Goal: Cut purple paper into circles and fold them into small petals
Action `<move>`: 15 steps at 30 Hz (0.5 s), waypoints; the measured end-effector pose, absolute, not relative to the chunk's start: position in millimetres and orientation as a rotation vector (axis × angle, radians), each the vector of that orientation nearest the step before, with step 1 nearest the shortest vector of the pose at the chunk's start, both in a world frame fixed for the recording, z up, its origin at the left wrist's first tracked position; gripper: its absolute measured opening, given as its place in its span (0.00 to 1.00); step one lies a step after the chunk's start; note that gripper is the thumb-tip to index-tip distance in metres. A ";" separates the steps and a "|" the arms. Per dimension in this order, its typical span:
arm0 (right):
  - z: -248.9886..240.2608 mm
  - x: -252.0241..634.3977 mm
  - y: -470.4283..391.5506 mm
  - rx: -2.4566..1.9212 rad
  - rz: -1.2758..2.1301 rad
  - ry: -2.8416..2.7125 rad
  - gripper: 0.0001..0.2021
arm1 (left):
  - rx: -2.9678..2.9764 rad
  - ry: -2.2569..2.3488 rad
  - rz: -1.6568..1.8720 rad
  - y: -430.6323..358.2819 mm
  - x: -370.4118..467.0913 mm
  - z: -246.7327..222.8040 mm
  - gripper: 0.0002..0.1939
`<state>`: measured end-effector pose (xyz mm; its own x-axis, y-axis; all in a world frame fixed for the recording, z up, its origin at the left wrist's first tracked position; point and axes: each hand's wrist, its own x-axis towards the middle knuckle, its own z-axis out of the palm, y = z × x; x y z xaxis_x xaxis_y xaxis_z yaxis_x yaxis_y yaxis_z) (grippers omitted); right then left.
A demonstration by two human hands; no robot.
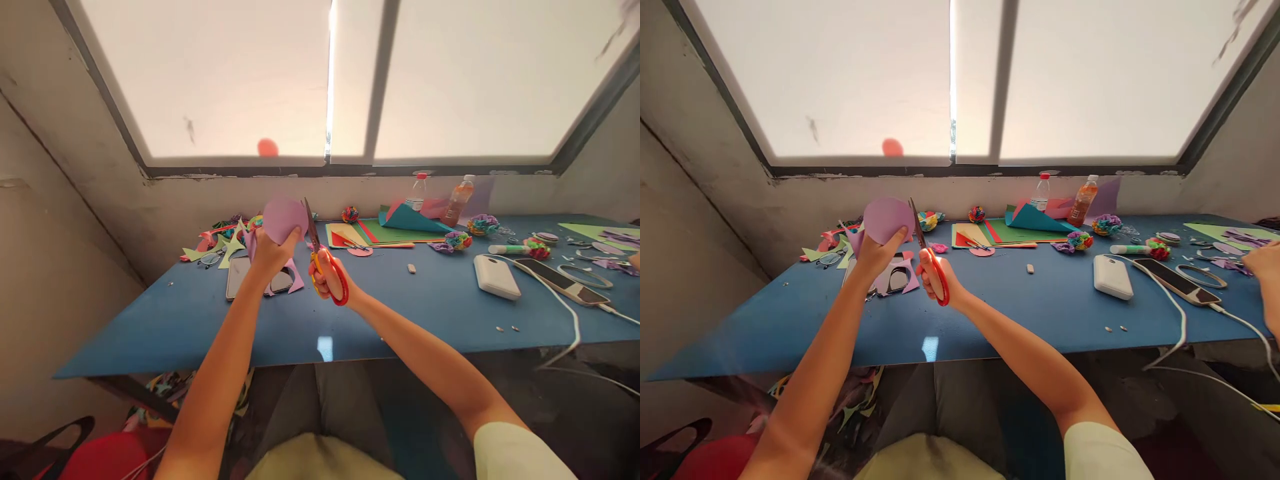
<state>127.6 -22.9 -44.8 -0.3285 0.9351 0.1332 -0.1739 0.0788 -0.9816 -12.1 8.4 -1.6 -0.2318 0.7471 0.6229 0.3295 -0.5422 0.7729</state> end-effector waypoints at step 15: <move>-41.6 127.2 -21.6 -0.942 1.415 -1.362 0.30 | 1.511 1.018 1.848 32.8 -7.8 -18.7 0.15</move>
